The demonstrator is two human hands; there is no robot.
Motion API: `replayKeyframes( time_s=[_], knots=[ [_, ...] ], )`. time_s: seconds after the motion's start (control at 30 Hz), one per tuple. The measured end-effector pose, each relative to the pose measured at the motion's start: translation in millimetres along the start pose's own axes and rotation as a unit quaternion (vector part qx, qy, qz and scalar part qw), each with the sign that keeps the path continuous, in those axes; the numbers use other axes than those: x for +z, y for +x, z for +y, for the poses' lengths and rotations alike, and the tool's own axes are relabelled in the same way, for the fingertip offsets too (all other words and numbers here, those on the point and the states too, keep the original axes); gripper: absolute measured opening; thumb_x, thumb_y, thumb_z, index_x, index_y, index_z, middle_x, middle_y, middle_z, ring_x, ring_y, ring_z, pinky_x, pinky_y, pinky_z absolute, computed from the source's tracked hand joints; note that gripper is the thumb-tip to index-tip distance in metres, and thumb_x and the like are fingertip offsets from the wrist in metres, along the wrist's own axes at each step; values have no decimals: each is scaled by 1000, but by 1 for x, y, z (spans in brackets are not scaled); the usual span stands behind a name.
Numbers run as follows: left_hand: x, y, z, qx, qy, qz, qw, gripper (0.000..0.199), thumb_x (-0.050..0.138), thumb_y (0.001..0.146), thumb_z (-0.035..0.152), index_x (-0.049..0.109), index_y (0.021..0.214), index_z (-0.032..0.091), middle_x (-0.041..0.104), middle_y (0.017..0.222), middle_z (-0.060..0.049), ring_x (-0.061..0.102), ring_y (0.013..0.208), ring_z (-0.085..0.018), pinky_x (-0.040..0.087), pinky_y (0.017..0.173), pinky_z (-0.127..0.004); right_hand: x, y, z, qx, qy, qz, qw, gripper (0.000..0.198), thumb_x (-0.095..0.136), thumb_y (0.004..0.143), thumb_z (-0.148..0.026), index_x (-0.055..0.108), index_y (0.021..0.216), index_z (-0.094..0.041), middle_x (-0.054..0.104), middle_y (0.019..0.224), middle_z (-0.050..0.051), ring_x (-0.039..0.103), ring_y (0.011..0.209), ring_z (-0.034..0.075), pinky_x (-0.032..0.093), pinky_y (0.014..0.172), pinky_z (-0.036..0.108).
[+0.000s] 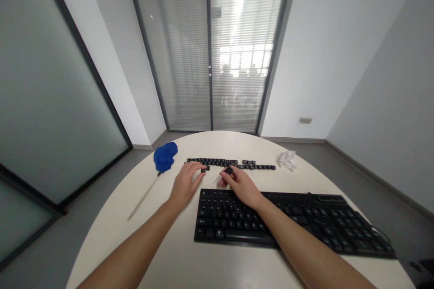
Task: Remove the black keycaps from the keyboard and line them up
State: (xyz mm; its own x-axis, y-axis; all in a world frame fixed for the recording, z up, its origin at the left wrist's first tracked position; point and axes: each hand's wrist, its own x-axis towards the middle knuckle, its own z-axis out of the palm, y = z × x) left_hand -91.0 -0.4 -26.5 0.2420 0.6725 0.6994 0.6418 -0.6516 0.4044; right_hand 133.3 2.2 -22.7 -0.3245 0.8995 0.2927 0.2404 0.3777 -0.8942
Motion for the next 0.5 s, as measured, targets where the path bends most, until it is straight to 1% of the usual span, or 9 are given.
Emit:
replayKeyframes(
  time_s=[0.1, 0.2, 0.3, 0.43, 0.5],
  knots=[
    [0, -1, -17, -42, 33, -4, 999, 20, 61, 90, 19, 61, 110, 21, 66, 109, -6, 57, 105, -24, 47, 95, -41, 0, 0, -1, 2, -6, -4, 1000, 30, 52, 95, -46, 61, 88, -18, 71, 76, 4, 66, 71, 18, 49, 71, 28],
    [2, -5, -27, -62, 56, -46, 995, 23, 64, 86, 16, 62, 108, 21, 67, 107, -5, 57, 104, -24, 47, 95, -41, 0, -1, -3, 5, -7, -6, 1000, 29, 52, 95, -45, 61, 88, -18, 71, 76, 4, 66, 71, 18, 49, 71, 28],
    [3, -7, -29, -72, 74, -83, 991, 20, 65, 84, 14, 64, 103, 20, 68, 104, -5, 57, 103, -24, 47, 94, -41, 0, -1, -3, 6, -10, -6, 1000, 29, 52, 95, -45, 61, 88, -18, 71, 76, 4, 66, 72, 18, 49, 72, 29],
    [2, -7, -28, -88, 97, -89, 987, 21, 65, 83, 12, 64, 102, 20, 69, 103, -5, 57, 103, -26, 47, 93, -41, -1, 0, -2, 7, -19, -7, 1000, 29, 52, 96, -45, 62, 89, -18, 72, 76, 4, 66, 72, 18, 49, 72, 29],
    [2, -7, -27, -102, 88, -93, 987, 22, 64, 83, 11, 63, 102, 20, 68, 102, -5, 59, 98, -24, 48, 89, -39, -1, 0, -1, 6, -23, -8, 1000, 30, 52, 96, -45, 62, 89, -18, 72, 77, 4, 66, 72, 18, 49, 72, 29]
  ],
)
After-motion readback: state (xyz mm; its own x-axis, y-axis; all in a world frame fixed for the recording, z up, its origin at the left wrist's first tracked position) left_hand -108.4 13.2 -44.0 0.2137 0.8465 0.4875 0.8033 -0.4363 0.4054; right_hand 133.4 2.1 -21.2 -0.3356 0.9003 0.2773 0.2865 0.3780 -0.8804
